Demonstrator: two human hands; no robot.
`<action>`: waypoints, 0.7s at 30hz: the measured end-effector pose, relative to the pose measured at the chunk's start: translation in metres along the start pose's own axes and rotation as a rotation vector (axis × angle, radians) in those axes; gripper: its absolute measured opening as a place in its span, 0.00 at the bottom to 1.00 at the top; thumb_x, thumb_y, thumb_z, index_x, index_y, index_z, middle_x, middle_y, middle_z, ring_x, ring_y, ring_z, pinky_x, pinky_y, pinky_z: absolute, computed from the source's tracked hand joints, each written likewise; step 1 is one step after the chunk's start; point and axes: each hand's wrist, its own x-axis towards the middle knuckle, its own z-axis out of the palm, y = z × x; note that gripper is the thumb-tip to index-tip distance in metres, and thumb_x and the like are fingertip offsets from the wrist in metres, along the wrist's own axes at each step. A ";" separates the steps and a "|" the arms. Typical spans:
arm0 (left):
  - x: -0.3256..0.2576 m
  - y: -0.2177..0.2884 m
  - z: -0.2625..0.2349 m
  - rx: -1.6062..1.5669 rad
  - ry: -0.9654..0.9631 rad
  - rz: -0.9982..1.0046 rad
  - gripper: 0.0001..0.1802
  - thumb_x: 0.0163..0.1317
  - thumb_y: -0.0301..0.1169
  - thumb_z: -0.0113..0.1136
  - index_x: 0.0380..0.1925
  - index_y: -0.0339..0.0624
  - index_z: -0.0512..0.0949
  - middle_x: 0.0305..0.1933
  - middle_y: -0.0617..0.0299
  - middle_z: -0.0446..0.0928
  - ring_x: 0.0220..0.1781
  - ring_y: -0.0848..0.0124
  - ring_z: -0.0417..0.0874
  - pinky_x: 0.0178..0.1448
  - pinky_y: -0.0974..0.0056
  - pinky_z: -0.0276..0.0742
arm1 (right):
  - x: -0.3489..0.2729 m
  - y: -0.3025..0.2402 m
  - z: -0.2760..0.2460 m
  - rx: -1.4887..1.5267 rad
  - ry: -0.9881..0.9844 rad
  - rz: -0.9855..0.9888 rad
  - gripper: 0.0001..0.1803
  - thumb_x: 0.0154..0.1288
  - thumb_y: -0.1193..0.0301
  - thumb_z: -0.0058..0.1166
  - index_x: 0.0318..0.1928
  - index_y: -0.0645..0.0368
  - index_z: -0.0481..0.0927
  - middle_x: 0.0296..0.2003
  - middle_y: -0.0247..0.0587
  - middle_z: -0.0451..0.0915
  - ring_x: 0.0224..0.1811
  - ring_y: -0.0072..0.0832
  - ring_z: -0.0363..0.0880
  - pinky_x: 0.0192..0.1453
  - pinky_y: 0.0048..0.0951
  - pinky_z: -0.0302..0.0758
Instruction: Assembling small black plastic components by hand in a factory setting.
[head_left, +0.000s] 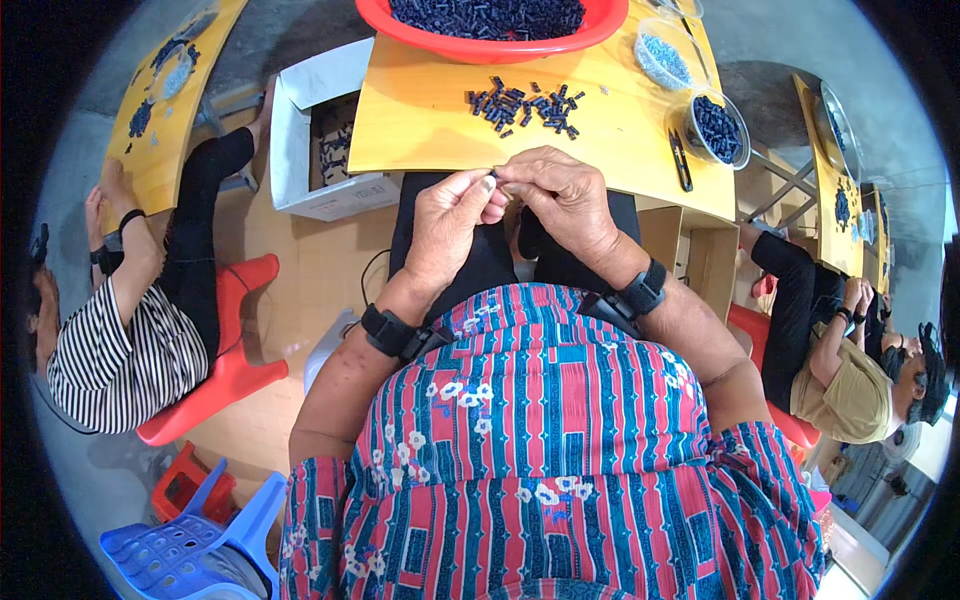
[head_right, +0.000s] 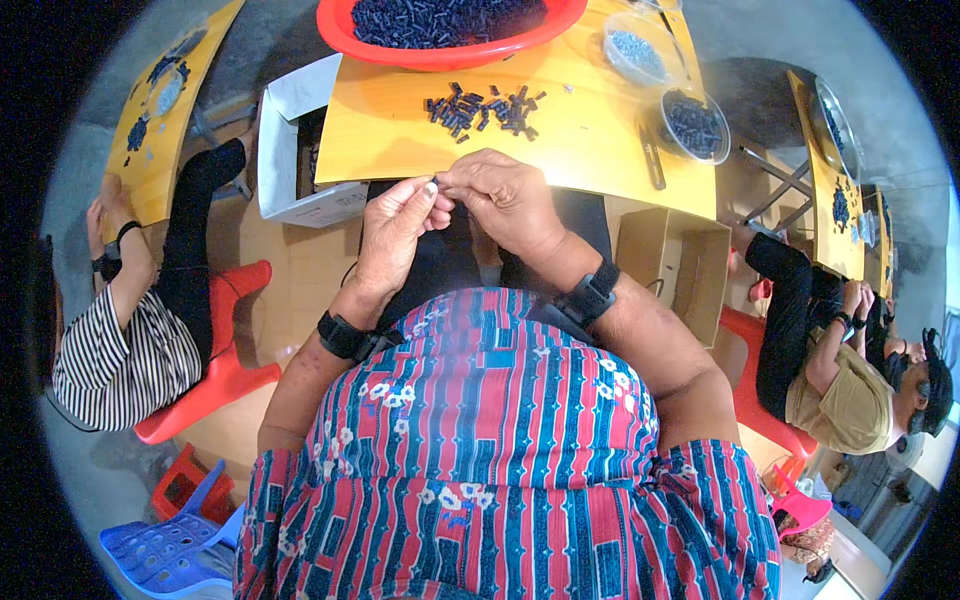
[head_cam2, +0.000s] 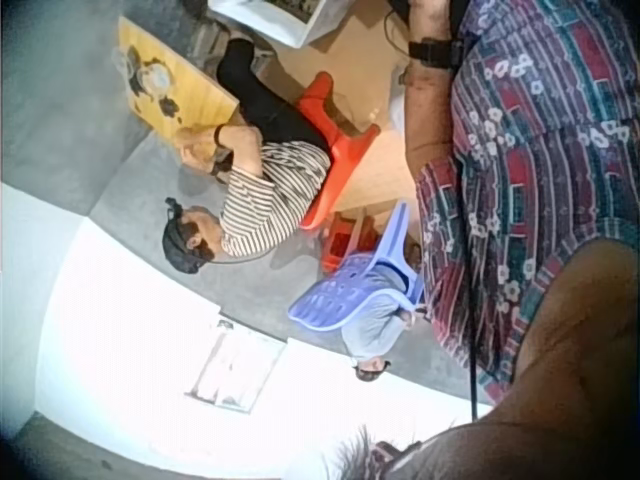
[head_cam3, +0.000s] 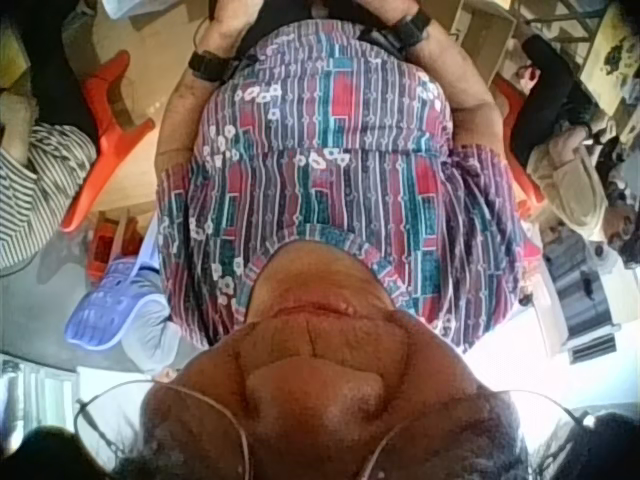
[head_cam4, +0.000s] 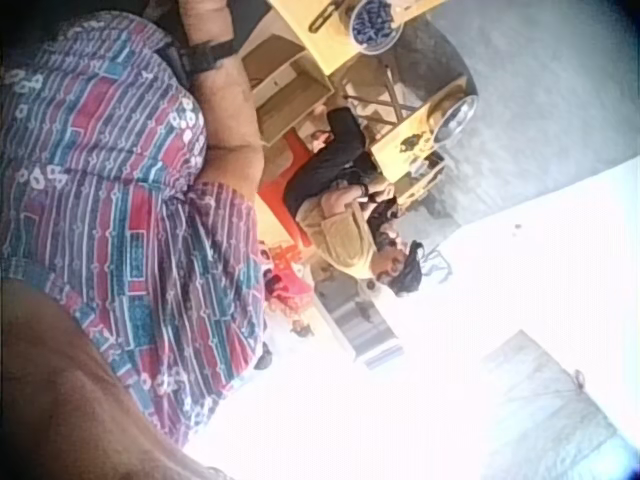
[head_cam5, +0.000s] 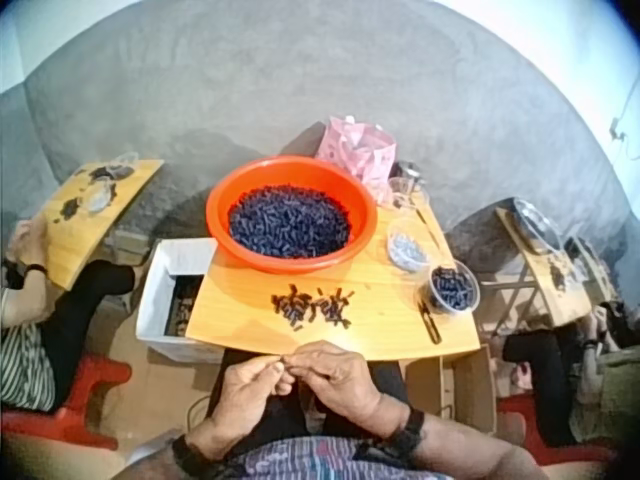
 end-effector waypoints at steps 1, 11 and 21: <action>-0.001 0.001 0.000 0.012 0.012 -0.001 0.14 0.70 0.32 0.52 0.45 0.33 0.80 0.32 0.63 0.80 0.32 0.79 0.78 0.39 0.73 0.77 | 0.000 0.000 0.000 -0.001 -0.002 0.001 0.11 0.53 0.83 0.62 0.39 0.62 0.85 0.34 0.41 0.84 0.40 0.30 0.82 0.46 0.26 0.79; 0.006 -0.002 -0.010 0.138 -0.081 -0.011 0.11 0.68 0.28 0.52 0.39 0.31 0.79 0.30 0.65 0.77 0.28 0.81 0.75 0.35 0.73 0.75 | -0.002 0.006 0.001 -0.036 -0.084 0.018 0.11 0.55 0.81 0.61 0.41 0.60 0.85 0.35 0.41 0.83 0.40 0.30 0.82 0.45 0.26 0.78; 0.015 -0.011 -0.021 0.448 -0.104 0.152 0.08 0.65 0.26 0.55 0.38 0.33 0.80 0.31 0.62 0.77 0.28 0.79 0.77 0.34 0.73 0.75 | 0.016 0.034 -0.013 -0.268 -0.055 0.097 0.09 0.55 0.81 0.60 0.39 0.62 0.85 0.32 0.41 0.82 0.35 0.29 0.81 0.41 0.25 0.77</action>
